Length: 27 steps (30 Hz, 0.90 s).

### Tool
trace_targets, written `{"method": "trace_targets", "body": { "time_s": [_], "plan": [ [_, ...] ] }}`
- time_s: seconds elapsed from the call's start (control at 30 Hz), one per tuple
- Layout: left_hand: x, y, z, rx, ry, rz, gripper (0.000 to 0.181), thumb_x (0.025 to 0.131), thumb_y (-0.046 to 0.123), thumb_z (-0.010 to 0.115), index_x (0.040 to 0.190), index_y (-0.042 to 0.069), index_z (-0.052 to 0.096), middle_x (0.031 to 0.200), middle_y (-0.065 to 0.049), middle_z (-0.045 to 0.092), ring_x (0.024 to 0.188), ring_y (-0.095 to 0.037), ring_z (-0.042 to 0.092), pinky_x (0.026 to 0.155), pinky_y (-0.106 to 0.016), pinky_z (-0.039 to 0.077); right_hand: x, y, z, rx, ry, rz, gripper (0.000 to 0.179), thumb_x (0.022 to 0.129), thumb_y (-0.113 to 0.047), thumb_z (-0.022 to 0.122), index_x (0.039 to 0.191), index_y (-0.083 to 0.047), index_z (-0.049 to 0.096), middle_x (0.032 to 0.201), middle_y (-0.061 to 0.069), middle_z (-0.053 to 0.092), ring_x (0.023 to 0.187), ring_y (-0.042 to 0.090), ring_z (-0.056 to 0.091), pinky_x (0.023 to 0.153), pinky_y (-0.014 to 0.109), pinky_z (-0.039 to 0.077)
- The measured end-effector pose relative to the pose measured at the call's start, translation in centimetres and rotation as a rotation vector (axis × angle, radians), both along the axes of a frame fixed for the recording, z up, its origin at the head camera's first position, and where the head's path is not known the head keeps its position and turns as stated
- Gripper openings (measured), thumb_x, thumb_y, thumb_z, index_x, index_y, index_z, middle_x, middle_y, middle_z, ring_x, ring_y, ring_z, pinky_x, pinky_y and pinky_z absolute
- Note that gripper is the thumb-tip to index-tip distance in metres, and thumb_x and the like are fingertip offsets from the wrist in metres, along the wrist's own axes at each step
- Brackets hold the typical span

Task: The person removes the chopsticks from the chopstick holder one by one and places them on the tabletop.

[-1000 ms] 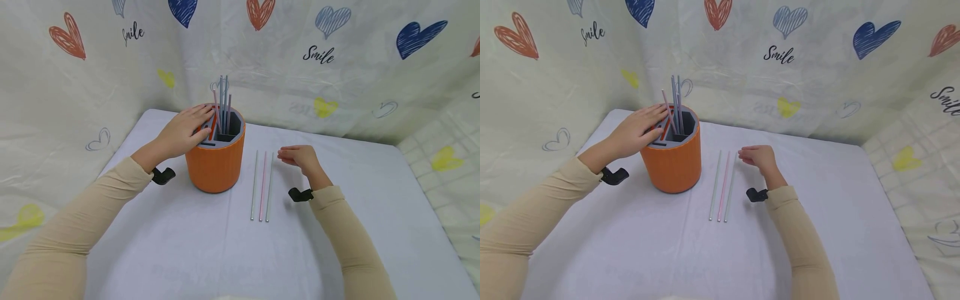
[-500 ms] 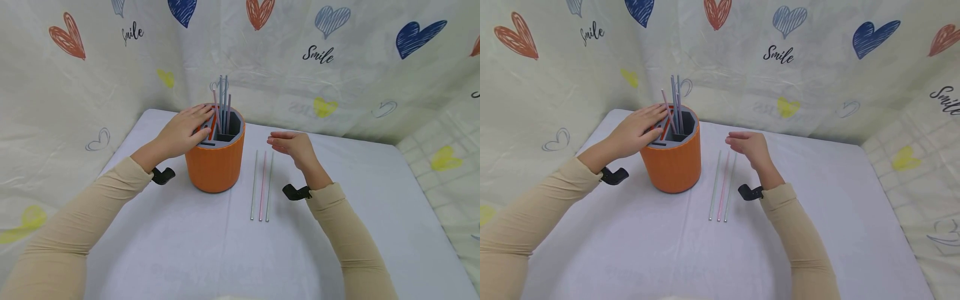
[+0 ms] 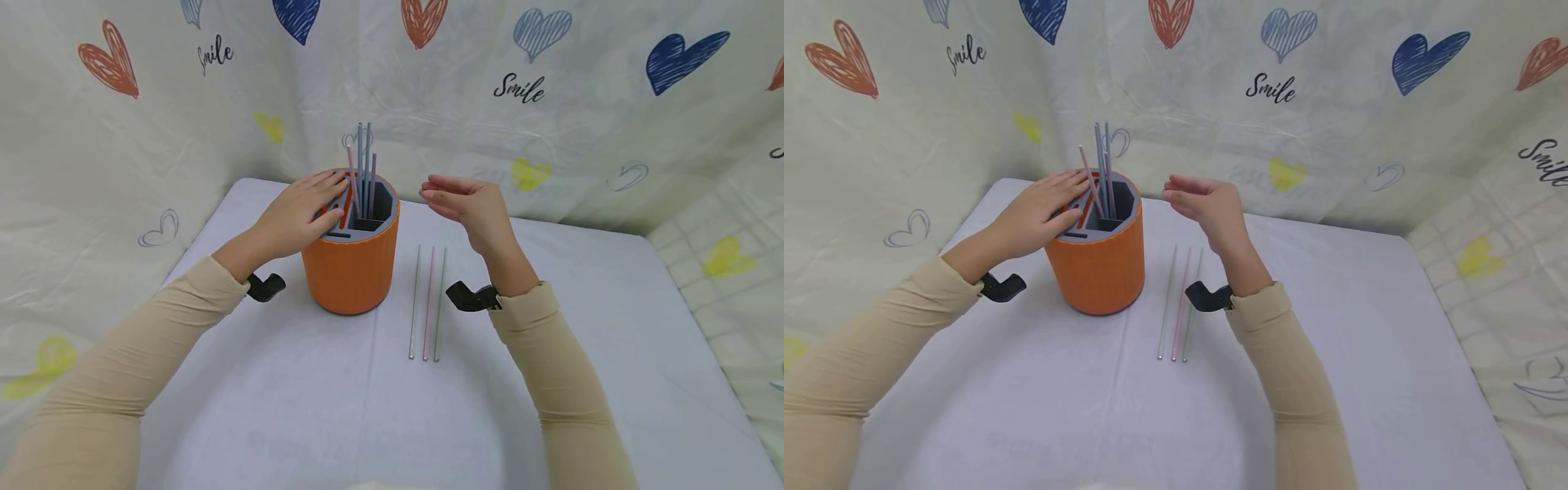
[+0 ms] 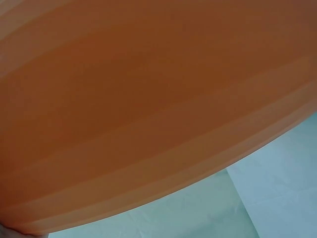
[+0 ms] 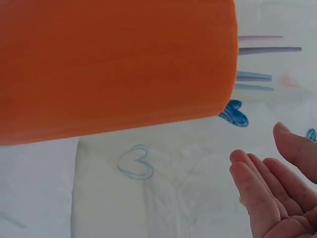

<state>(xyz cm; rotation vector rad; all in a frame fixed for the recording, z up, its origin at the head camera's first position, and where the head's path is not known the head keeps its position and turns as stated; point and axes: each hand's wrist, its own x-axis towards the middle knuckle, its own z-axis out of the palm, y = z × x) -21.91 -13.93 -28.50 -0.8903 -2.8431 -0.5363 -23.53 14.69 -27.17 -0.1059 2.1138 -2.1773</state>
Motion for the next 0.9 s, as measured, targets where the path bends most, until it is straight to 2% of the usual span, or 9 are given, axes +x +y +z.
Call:
{"method": "trace_targets", "body": {
  "time_s": [0.3, 0.63, 0.9],
  "plan": [
    [-0.1, 0.0, 0.0, -0.003, -0.008, 0.0, 0.055, 0.098, 0.036, 0.035, 0.145, 0.007, 0.029, 0.153, -0.008, 0.023, 0.143, -0.027, 0.016, 0.118, -0.041, 0.012, 0.6, -2.9, 1.2, -0.036, 0.039, 0.06, 0.042, 0.076, -0.01, 0.075, 0.117, -0.005, 0.065, 0.111, 0.01, 0.068, 0.099, 0.017, 0.066, 0.088, 0.029, 0.053],
    [0.0, -0.2, -0.3, 0.002, -0.007, -0.001, 0.056, 0.098, 0.036, 0.035, 0.146, 0.008, 0.028, 0.154, -0.008, 0.022, 0.143, -0.026, 0.016, 0.118, -0.042, 0.012, 0.9, -5.5, 0.9, 0.03, 0.13, 0.144, 0.041, 0.077, -0.014, 0.075, 0.117, -0.007, 0.066, 0.112, 0.008, 0.067, 0.104, 0.015, 0.064, 0.091, 0.029, 0.051],
    [0.0, -0.1, 0.0, 0.01, 0.014, -0.012, 0.056, 0.098, 0.037, 0.037, 0.145, 0.006, 0.03, 0.153, -0.008, 0.023, 0.143, -0.026, 0.017, 0.118, -0.041, 0.012, 0.5, -6.8, 0.6, 0.06, 0.181, 0.1, 0.038, 0.077, -0.014, 0.075, 0.114, -0.007, 0.068, 0.109, 0.009, 0.069, 0.1, 0.014, 0.065, 0.089, 0.029, 0.052]
  ]
}}
